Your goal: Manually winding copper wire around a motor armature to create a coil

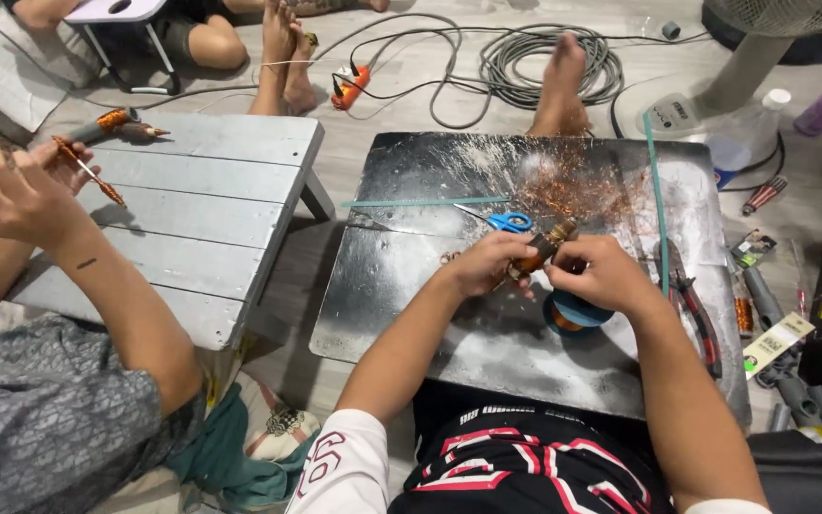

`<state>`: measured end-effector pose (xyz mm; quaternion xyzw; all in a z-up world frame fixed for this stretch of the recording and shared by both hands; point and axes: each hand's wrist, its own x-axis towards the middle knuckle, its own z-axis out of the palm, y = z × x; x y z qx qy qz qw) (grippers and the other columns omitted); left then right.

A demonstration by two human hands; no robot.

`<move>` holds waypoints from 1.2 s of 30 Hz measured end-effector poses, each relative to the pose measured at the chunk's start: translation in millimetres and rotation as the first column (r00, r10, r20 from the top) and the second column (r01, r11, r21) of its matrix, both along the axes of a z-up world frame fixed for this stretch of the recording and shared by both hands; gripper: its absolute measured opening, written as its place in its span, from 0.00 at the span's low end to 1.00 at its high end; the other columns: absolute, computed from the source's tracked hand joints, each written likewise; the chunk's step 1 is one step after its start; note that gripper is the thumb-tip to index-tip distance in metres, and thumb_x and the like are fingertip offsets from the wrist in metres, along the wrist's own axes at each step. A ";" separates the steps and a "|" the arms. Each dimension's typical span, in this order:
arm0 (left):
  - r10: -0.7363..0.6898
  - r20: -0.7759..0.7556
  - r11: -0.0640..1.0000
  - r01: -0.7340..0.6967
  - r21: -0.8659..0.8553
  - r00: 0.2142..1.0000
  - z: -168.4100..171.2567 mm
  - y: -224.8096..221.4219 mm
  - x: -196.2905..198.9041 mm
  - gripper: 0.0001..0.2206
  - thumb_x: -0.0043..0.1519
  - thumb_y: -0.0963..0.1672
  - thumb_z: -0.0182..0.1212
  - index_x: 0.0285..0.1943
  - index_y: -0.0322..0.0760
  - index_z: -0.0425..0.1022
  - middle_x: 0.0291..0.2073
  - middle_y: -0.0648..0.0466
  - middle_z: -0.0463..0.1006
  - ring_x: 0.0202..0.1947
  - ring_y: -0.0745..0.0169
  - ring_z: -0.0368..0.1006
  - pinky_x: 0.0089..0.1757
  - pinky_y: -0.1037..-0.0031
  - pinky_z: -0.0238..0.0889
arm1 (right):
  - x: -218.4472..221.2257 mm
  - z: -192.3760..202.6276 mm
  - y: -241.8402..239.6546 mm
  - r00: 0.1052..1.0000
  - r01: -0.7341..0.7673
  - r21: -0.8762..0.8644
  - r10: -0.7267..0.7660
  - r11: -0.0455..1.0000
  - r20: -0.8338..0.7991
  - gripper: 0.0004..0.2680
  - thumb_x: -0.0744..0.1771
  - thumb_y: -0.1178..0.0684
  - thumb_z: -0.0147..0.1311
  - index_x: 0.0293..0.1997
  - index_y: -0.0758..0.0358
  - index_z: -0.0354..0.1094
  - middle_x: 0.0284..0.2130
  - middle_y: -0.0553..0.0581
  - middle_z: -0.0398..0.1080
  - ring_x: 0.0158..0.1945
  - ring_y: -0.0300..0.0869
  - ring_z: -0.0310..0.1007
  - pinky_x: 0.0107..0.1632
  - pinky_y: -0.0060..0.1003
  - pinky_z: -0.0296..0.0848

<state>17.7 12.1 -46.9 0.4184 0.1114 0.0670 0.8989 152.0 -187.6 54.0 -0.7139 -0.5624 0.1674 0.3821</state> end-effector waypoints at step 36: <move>-0.007 0.027 0.985 0.003 0.172 1.000 19.4 7.9 -6.3 0.26 0.75 0.44 0.64 0.81 0.26 0.66 0.48 0.36 0.77 0.33 0.47 0.86 0.29 0.55 0.87 | -5.6 -0.3 4.0 0.995 -0.014 0.353 -0.021 0.935 0.094 0.06 0.65 0.61 0.69 0.42 0.54 0.86 0.31 0.53 0.85 0.31 0.46 0.83 0.51 0.42 0.73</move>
